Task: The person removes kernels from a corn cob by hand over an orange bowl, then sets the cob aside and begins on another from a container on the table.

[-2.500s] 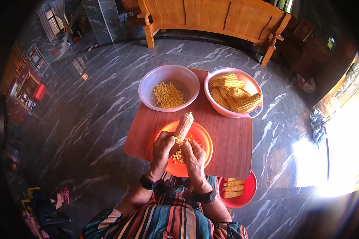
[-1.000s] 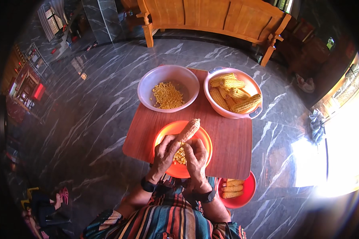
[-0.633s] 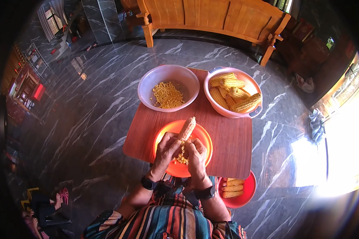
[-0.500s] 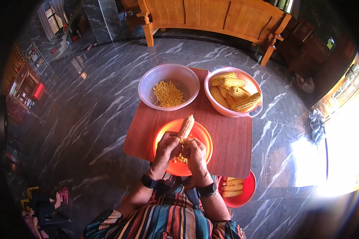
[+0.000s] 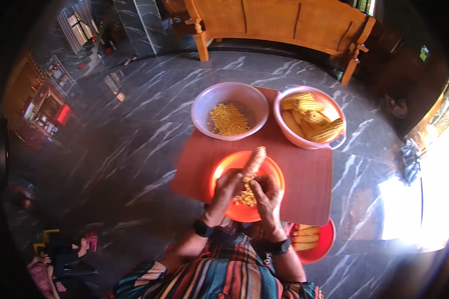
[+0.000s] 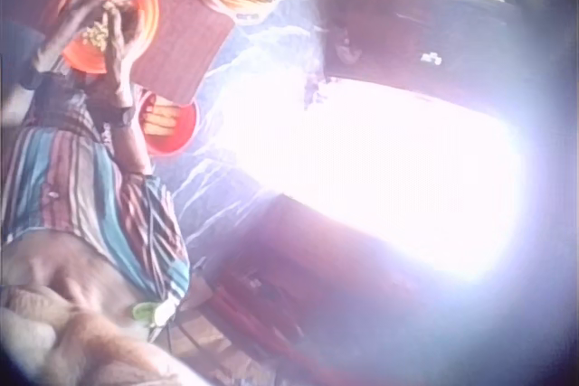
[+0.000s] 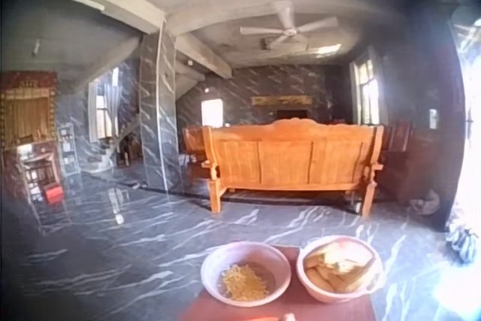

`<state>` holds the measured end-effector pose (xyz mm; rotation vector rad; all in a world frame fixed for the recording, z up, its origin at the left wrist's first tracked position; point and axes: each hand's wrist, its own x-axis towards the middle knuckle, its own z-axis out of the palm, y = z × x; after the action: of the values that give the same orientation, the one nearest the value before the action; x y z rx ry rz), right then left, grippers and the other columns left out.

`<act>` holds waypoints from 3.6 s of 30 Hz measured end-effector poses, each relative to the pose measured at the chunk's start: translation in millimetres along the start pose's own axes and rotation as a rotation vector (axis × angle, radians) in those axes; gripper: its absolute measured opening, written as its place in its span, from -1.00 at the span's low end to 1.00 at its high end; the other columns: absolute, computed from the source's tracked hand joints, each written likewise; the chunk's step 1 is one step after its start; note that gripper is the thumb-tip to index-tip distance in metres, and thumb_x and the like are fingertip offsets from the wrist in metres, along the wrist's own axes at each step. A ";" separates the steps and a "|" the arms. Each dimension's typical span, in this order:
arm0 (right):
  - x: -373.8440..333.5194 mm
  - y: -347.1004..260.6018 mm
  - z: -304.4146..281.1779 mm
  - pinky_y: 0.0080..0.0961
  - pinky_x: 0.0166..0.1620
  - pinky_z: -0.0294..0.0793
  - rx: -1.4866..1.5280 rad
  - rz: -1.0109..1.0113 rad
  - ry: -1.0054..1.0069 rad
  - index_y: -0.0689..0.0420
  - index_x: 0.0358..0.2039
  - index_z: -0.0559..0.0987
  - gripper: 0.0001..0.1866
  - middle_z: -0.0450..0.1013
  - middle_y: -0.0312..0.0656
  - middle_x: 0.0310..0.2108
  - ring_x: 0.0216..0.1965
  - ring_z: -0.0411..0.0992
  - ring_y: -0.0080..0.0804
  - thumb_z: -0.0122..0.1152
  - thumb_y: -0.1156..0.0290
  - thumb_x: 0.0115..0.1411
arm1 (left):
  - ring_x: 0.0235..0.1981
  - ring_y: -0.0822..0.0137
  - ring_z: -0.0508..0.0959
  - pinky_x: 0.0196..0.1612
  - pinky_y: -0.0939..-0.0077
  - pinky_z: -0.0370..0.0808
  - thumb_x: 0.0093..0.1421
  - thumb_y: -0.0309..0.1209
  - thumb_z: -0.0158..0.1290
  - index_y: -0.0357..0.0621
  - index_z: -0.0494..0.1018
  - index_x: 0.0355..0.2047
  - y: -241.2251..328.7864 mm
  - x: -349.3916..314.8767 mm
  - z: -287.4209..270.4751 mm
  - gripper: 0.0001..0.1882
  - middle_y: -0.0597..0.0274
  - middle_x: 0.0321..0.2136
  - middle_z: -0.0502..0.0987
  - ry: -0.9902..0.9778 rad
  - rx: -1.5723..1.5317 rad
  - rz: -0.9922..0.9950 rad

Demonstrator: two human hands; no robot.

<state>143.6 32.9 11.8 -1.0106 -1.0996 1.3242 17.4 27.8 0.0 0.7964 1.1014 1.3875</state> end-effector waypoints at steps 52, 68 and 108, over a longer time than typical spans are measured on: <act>16.0 25.5 -12.8 -0.69 -0.48 0.25 -0.291 -0.099 0.100 0.20 -0.38 0.41 -0.91 0.26 -0.39 -0.58 -0.56 0.19 -0.68 0.06 0.46 0.13 | -0.50 0.60 0.44 -0.46 0.70 0.41 0.19 -0.32 0.01 -0.20 0.41 -0.26 -15.1 8.7 -12.6 -0.79 0.37 -0.44 0.47 -0.024 -0.166 0.023; 2.1 8.9 2.0 -0.76 -0.45 0.23 0.031 0.023 -0.025 0.18 -0.41 0.40 -0.87 0.32 -0.41 -0.53 -0.52 0.21 -0.75 0.04 0.38 0.20 | -0.53 0.68 0.36 -0.52 0.82 0.30 0.22 -0.29 -0.02 -0.17 0.40 -0.29 4.2 -3.2 3.7 -0.80 0.44 -0.49 0.43 -0.069 -0.007 0.073; 3.9 22.9 10.4 -0.48 -0.48 0.34 -0.643 -0.382 0.003 0.22 -0.51 0.36 -0.89 0.33 -0.18 -0.60 -0.59 0.33 -0.39 0.11 0.52 0.06 | -0.69 0.66 0.31 -0.65 0.79 0.21 0.22 -0.29 -0.03 -0.15 0.40 -0.35 -15.6 1.0 -14.5 -0.82 0.43 -0.62 0.39 0.024 -0.046 -0.035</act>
<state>128.4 36.7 -8.3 -1.1757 -1.6734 0.6647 9.3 25.2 -19.5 0.7253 1.0933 1.3917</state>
